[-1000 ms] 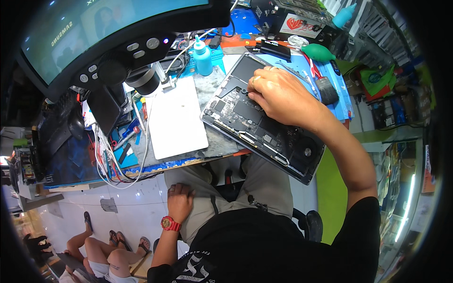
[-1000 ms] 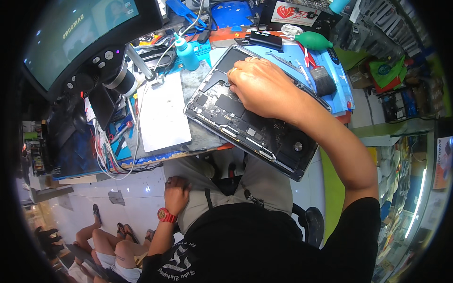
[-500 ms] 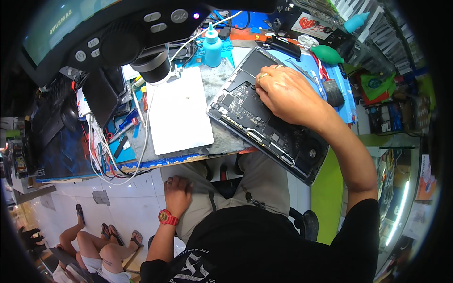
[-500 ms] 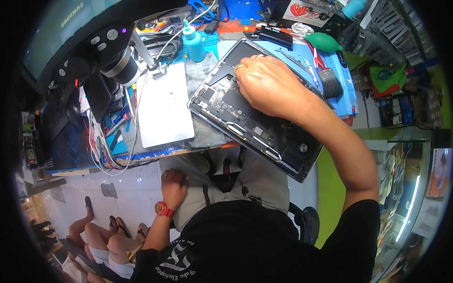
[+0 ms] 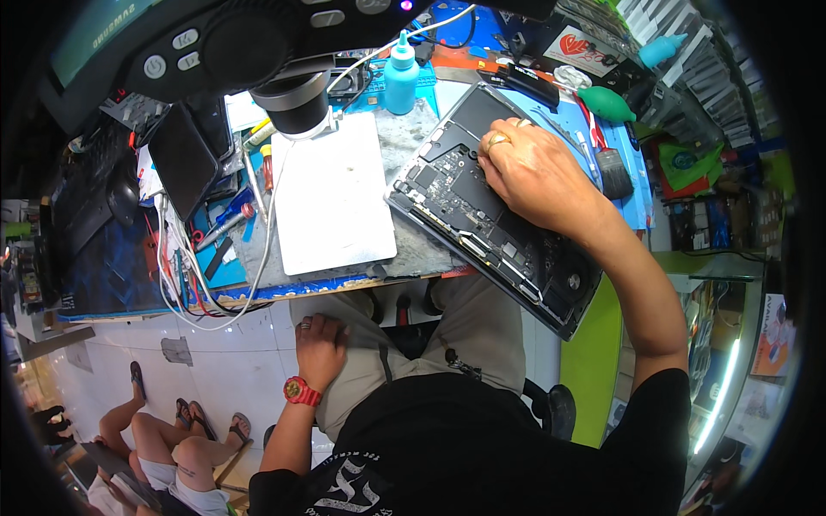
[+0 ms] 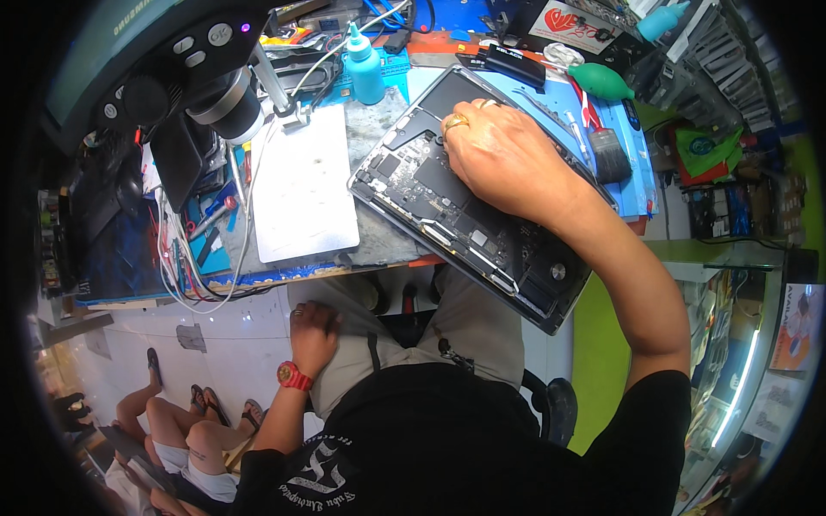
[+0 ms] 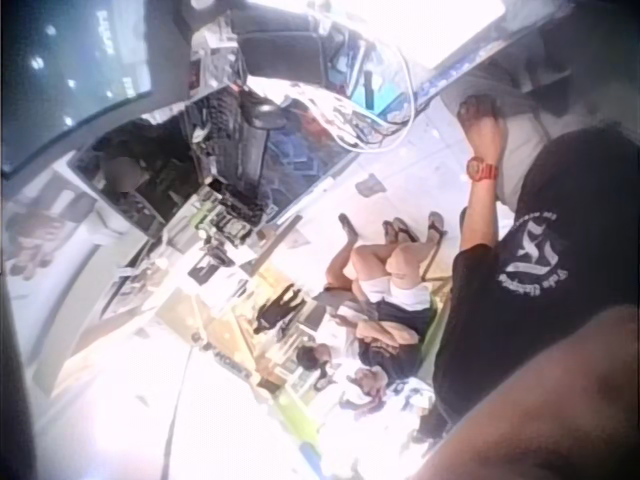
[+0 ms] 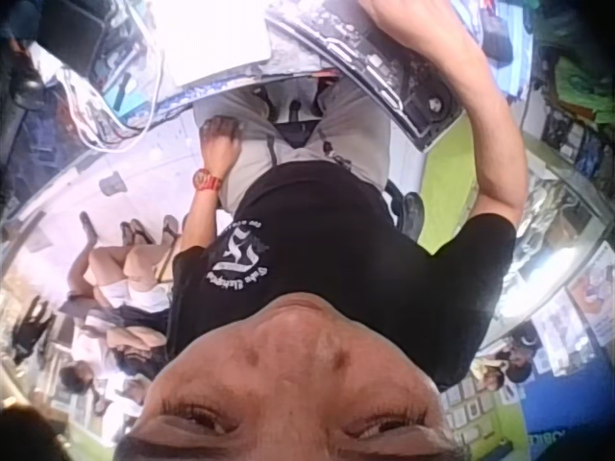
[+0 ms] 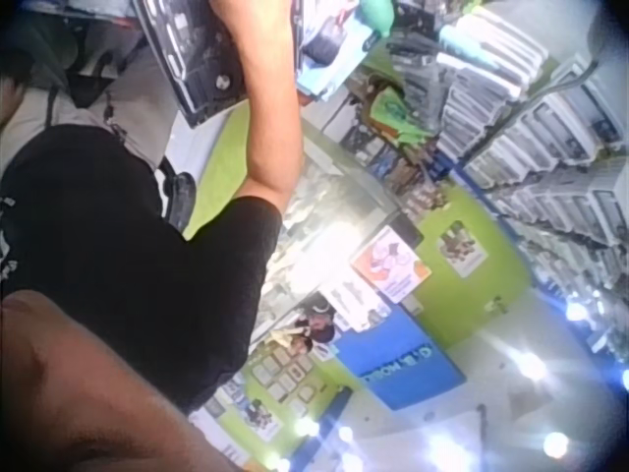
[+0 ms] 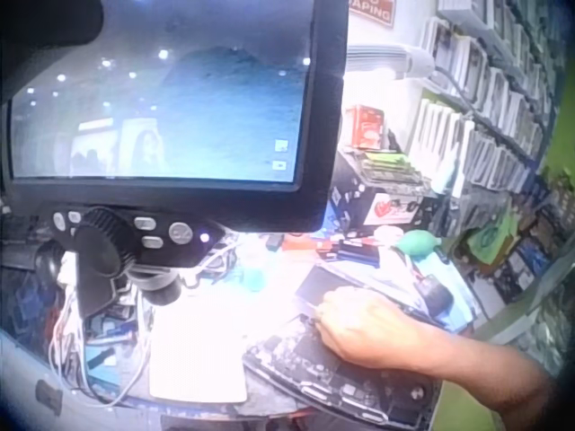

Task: The person uses testing probes and a screwdriver to work on the internal components of an open laptop on a repair bench.

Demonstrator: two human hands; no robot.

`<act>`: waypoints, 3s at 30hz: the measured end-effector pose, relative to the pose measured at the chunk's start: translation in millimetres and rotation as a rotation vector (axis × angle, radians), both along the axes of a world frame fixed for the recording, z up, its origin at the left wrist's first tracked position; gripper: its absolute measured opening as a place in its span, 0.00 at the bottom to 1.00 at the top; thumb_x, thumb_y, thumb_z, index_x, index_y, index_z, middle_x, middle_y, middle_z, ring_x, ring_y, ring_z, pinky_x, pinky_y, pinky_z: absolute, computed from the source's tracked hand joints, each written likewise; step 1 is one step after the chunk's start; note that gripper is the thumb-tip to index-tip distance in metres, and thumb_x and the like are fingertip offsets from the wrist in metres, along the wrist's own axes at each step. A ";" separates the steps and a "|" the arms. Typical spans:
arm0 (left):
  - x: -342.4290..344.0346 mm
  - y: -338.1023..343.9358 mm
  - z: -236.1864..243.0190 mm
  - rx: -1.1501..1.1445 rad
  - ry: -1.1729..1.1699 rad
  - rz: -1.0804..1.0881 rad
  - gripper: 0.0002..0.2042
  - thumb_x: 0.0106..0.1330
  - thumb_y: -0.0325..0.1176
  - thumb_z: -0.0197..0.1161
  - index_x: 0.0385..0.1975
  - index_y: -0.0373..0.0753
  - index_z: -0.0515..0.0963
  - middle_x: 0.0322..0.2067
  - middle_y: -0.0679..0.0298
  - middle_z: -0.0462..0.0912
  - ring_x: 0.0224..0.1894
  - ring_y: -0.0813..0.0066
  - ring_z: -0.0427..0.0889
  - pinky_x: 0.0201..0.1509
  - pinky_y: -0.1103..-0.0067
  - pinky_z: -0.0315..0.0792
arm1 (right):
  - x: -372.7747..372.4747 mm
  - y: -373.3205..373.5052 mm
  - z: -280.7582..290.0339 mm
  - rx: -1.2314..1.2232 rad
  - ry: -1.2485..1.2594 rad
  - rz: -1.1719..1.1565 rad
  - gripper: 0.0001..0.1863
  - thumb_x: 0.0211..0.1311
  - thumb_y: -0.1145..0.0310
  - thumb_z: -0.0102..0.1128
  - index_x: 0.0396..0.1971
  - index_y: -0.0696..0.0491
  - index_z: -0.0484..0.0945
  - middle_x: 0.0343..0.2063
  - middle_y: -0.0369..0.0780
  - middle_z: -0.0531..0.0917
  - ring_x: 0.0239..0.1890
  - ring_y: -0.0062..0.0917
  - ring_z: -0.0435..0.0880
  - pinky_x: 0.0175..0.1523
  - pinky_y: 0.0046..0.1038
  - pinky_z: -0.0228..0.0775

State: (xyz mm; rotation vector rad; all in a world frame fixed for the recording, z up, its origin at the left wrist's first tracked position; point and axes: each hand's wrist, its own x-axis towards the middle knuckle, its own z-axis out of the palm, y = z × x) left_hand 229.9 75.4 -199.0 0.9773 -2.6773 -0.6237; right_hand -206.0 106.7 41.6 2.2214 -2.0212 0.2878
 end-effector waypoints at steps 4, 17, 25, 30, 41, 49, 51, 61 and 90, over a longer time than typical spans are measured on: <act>-0.5 0.0 0.0 0.012 -0.001 0.004 0.07 0.67 0.34 0.74 0.38 0.40 0.86 0.42 0.55 0.84 0.46 0.48 0.81 0.52 0.56 0.74 | -1.6 2.8 3.7 0.006 -0.059 -0.009 0.08 0.71 0.70 0.63 0.34 0.59 0.80 0.37 0.49 0.85 0.43 0.48 0.86 0.53 0.46 0.79; -0.3 -0.2 -2.2 0.004 -0.003 0.010 0.07 0.68 0.35 0.74 0.38 0.40 0.86 0.41 0.55 0.83 0.46 0.48 0.81 0.53 0.56 0.74 | 0.4 4.8 13.7 0.098 -0.072 -0.029 0.09 0.74 0.68 0.65 0.38 0.59 0.84 0.38 0.48 0.86 0.47 0.47 0.86 0.55 0.46 0.79; -1.0 -0.2 0.5 0.026 0.000 0.022 0.06 0.68 0.35 0.74 0.37 0.40 0.86 0.40 0.56 0.84 0.46 0.48 0.82 0.54 0.55 0.74 | 3.9 1.0 15.7 0.095 -0.037 -0.041 0.09 0.72 0.68 0.67 0.36 0.59 0.84 0.37 0.47 0.86 0.44 0.46 0.88 0.51 0.45 0.82; -1.0 0.3 -0.5 0.009 -0.003 0.024 0.07 0.68 0.35 0.74 0.37 0.40 0.86 0.40 0.56 0.84 0.46 0.49 0.83 0.54 0.55 0.74 | 4.3 0.6 11.8 0.069 -0.029 -0.047 0.08 0.72 0.68 0.66 0.35 0.58 0.83 0.36 0.47 0.86 0.44 0.45 0.88 0.51 0.45 0.82; -1.7 -1.3 0.0 0.030 0.009 0.009 0.07 0.68 0.34 0.74 0.38 0.39 0.86 0.41 0.54 0.84 0.46 0.47 0.81 0.51 0.56 0.73 | 0.0 2.8 7.6 0.024 -0.063 -0.016 0.07 0.69 0.70 0.68 0.36 0.59 0.85 0.36 0.47 0.87 0.43 0.45 0.88 0.52 0.44 0.81; -3.2 0.2 -0.2 0.000 0.010 0.024 0.06 0.67 0.34 0.74 0.36 0.41 0.86 0.39 0.56 0.84 0.45 0.49 0.83 0.54 0.55 0.75 | -5.9 3.5 2.9 -0.026 -0.132 0.007 0.05 0.68 0.72 0.72 0.37 0.58 0.86 0.35 0.44 0.87 0.42 0.44 0.87 0.49 0.43 0.79; -2.8 0.1 -0.1 0.005 0.008 0.021 0.06 0.67 0.34 0.74 0.37 0.40 0.86 0.40 0.56 0.84 0.45 0.48 0.82 0.53 0.55 0.74 | -5.3 3.2 4.0 -0.008 -0.137 -0.002 0.06 0.68 0.72 0.70 0.37 0.59 0.86 0.36 0.46 0.87 0.43 0.45 0.88 0.51 0.44 0.80; -0.7 -0.2 -2.7 0.013 0.006 0.013 0.06 0.68 0.34 0.74 0.38 0.40 0.86 0.40 0.55 0.84 0.45 0.47 0.81 0.51 0.56 0.74 | -1.9 3.6 8.9 0.038 -0.141 -0.038 0.06 0.69 0.70 0.71 0.38 0.58 0.87 0.36 0.44 0.87 0.43 0.44 0.87 0.50 0.43 0.79; -42.6 4.6 96.0 -0.024 0.140 -0.165 0.08 0.70 0.27 0.74 0.45 0.35 0.84 0.40 0.52 0.86 0.43 0.49 0.84 0.49 0.61 0.75 | -52.2 137.7 38.1 -0.139 -0.286 -0.695 0.11 0.73 0.67 0.67 0.43 0.59 0.89 0.42 0.47 0.92 0.46 0.45 0.91 0.54 0.44 0.81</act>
